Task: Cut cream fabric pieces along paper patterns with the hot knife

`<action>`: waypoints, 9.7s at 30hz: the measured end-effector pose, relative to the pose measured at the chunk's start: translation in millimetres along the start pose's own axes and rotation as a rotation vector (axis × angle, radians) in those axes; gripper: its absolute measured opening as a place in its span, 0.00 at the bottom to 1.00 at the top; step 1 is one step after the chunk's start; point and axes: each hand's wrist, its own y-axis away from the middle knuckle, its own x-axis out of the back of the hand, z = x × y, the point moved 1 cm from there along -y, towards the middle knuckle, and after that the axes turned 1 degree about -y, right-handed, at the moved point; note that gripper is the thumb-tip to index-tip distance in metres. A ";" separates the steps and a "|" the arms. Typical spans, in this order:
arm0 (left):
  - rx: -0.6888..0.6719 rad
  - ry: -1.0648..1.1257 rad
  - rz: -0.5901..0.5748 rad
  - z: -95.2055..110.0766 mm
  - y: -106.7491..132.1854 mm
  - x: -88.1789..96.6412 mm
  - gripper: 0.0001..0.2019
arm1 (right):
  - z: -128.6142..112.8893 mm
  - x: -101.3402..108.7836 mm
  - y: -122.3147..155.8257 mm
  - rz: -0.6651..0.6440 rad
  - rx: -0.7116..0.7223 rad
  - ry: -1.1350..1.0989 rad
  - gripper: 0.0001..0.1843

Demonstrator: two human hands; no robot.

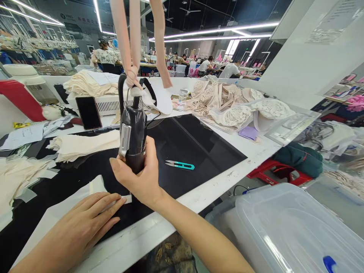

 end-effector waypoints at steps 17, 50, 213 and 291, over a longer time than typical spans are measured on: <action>-0.021 -0.022 -0.051 0.9 1.4 -0.7 0.19 | -2.3 -2.7 1.8 0.011 -0.022 0.063 0.17; 0.103 0.254 0.019 -21.1 2.2 15.3 0.16 | -7.1 8.3 16.0 0.009 -0.012 0.051 0.20; 0.322 0.446 -0.516 -74.3 -18.7 -8.7 0.16 | 34.4 -14.1 -27.0 0.064 -0.047 0.019 0.17; 0.191 0.244 -0.247 -31.4 27.4 23.3 0.28 | 11.5 -12.2 11.5 0.061 -0.084 0.036 0.14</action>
